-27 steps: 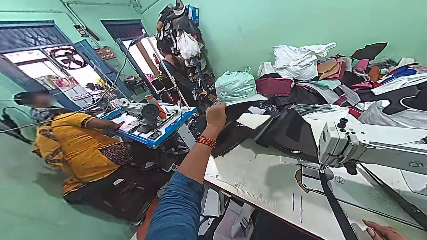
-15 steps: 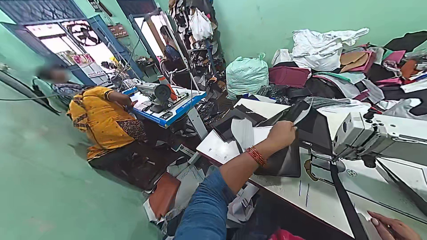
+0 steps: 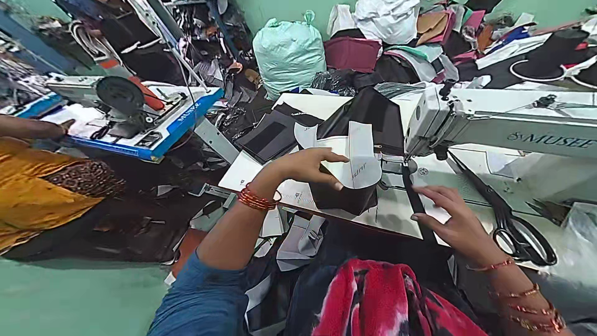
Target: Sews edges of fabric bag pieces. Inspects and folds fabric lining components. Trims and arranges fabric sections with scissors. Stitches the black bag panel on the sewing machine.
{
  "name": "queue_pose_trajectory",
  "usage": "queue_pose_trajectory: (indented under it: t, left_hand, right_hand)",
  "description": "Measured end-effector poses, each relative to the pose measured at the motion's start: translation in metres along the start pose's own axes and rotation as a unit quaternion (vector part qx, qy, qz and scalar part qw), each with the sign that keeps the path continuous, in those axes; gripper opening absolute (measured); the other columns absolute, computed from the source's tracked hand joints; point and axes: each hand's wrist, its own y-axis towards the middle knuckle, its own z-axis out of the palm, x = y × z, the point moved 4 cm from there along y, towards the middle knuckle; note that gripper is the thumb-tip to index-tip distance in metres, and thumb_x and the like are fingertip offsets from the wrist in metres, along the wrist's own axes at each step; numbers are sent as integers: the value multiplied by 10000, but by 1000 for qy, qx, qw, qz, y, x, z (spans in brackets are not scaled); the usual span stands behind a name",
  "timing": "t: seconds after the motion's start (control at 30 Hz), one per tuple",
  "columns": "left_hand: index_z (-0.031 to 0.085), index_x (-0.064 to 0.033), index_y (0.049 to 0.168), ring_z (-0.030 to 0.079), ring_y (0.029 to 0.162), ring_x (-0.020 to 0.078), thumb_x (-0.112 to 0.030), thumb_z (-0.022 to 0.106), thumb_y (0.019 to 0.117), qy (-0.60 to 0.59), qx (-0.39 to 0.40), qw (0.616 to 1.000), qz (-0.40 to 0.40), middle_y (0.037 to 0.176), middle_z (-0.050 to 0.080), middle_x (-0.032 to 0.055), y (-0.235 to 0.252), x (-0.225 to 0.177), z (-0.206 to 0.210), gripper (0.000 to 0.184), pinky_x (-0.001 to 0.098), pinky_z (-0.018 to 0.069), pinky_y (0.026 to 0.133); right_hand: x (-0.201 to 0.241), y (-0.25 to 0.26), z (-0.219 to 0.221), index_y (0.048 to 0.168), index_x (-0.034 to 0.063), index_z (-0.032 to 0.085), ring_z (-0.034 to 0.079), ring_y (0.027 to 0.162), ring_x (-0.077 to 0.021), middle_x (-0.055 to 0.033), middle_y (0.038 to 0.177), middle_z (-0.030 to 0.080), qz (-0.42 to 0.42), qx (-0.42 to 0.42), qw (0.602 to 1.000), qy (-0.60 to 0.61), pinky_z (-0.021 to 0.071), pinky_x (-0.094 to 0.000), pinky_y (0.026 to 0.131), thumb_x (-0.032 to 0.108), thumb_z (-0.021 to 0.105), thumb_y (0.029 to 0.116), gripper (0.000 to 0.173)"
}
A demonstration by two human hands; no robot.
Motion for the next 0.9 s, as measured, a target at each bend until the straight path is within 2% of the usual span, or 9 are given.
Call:
queue_pose_trajectory:
  t: [0.1, 0.17, 0.27, 0.4, 0.5, 0.57, 0.63, 0.73, 0.9]
  left_hand:
    - [478, -126, 1546, 205, 1543, 472, -325, 931, 713, 69, 6, 997, -33, 1605, 442, 120, -25, 12, 8, 969, 755, 81, 1180]
    - [434, -149, 1570, 166, 1543, 500, -269, 969, 659, 115, -8, 992, -56, 1613, 428, 117, -31, 14, 15, 1064, 823, 22, 1125]
    - [516, -138, 1479, 275, 1499, 504, -203, 996, 608, 168, -37, 984, -48, 1455, 569, 169, -31, 20, 27, 996, 822, 56, 1126]
    - [643, -108, 1277, 491, 1350, 468, -198, 1006, 554, 227, -88, 970, 2, 1232, 667, 160, -33, 28, 34, 814, 825, 129, 1115]
    - [670, -77, 1189, 582, 1203, 446, -140, 993, 554, 231, -114, 966, 29, 1104, 680, 166, -31, 31, 40, 715, 806, 163, 1113]
    - [678, -86, 1145, 607, 1135, 418, -122, 967, 593, 237, -118, 964, 36, 1046, 680, 144, -30, 33, 44, 624, 765, 217, 1118]
    - [699, -95, 1027, 646, 976, 352, -103, 938, 602, 240, -145, 957, 76, 912, 691, 93, -30, 35, 49, 488, 686, 358, 1020]
    - [700, -100, 891, 661, 807, 282, -26, 817, 703, 241, -173, 947, 125, 769, 686, 42, -34, 41, 61, 234, 600, 451, 894]
    - [664, -86, 822, 637, 743, 268, -36, 678, 805, 249, -209, 933, 155, 720, 645, 60, -46, 32, 68, 54, 506, 465, 838]
  right_hand:
    - [31, 39, 27, 1491, 77, 524, 454, 1398, -423, -150, 1502, 535, -103, 87, 990, -34, 376, -642, 1096, 539, 769, 780, 882]
    - [47, 63, 43, 1550, 94, 440, 361, 1479, -424, -123, 1568, 477, -146, 152, 976, -51, 327, -641, 1147, 452, 869, 708, 1011]
    - [60, 94, 53, 1556, 99, 433, 485, 1392, -394, -101, 1360, 661, -161, 234, 959, -24, 307, -605, 1176, 233, 942, 675, 1027]
    - [71, 122, 53, 1329, 14, 658, 704, 886, -311, -131, 891, 749, -166, 318, 933, 30, 483, -546, 987, 88, 817, 841, 519]
    - [76, 121, 55, 1367, 20, 621, 688, 843, -322, -161, 912, 733, -123, 388, 913, 18, 484, -589, 929, 169, 858, 822, 613]
    - [70, 110, 69, 1424, 49, 554, 680, 950, -361, -184, 1013, 719, -116, 410, 905, -3, 428, -662, 985, 227, 924, 736, 801]
    - [75, 97, 77, 1460, 52, 486, 653, 1077, -398, -221, 1146, 688, -95, 435, 895, -28, 342, -681, 1076, 224, 927, 738, 862]
    - [81, 84, 81, 1364, 32, 519, 660, 1051, -405, -217, 1098, 688, -125, 401, 906, -48, 374, -651, 1049, 202, 897, 765, 728]
    - [93, 75, 74, 1170, 31, 619, 687, 822, -377, -171, 868, 693, -226, 333, 912, -78, 491, -574, 778, 160, 853, 794, 461]
